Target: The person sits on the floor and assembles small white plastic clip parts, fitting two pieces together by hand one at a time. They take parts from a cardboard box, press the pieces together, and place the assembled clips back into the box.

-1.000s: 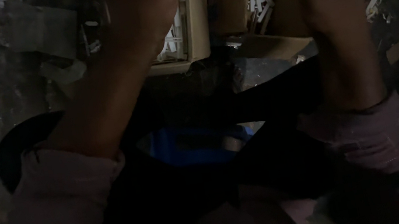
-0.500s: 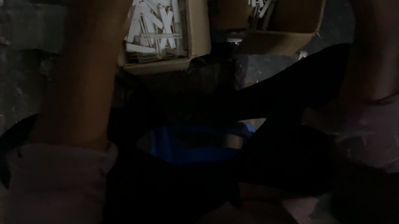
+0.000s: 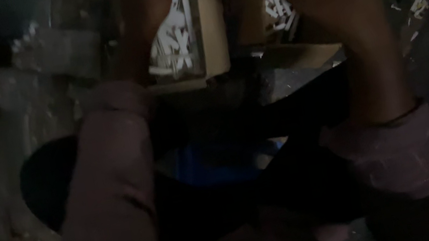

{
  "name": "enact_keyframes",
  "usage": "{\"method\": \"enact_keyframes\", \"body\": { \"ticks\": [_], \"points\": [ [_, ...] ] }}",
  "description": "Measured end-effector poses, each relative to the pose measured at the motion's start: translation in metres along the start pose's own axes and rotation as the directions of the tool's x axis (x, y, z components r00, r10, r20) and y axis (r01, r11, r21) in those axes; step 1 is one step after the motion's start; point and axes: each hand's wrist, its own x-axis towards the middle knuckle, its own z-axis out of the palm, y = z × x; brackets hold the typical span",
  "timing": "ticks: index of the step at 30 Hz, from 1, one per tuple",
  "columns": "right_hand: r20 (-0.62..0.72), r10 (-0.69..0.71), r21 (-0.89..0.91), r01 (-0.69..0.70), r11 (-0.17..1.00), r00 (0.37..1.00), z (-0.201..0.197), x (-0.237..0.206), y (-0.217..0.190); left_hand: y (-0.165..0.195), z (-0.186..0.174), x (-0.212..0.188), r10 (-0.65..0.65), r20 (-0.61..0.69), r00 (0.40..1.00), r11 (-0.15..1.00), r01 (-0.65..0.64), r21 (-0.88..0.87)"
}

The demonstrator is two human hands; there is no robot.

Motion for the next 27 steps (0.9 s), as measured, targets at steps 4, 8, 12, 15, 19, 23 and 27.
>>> {"method": "enact_keyframes", "body": {
  "ticks": [4,8,12,15,19,23,27],
  "points": [
    [-0.002,-0.170,-0.220,0.165,0.961,0.986,0.005,0.001,-0.004,0.016,0.014,0.009,0.168,-0.040,0.985,0.935,-0.147,0.322],
    [0.016,-0.102,-0.243,0.103,0.964,0.995,0.011,0.001,-0.009,0.025,0.020,0.014,-0.039,0.028,0.999,0.945,0.028,0.325],
    [0.032,0.006,-0.195,0.001,0.981,0.999,0.015,0.001,-0.021,0.025,0.017,0.013,-0.072,-0.012,0.997,0.962,0.072,0.262],
    [0.044,-0.053,-0.160,0.059,0.985,0.998,0.016,0.003,-0.026,0.023,0.012,0.014,-0.006,-0.195,0.981,0.959,0.061,0.278],
    [0.048,-0.071,-0.174,0.079,0.982,0.996,0.019,0.002,-0.022,0.019,0.011,0.017,-0.148,-0.129,0.980,0.989,0.146,-0.030],
    [0.061,-0.055,-0.245,0.068,0.967,0.997,0.025,0.003,-0.012,0.008,0.015,0.024,-0.305,-0.001,0.952,0.917,0.294,-0.269],
    [0.063,-0.053,-0.263,0.068,0.962,0.997,0.030,0.004,-0.001,-0.007,0.009,0.031,-0.202,0.025,0.979,0.856,0.189,-0.482]
  ]
}}
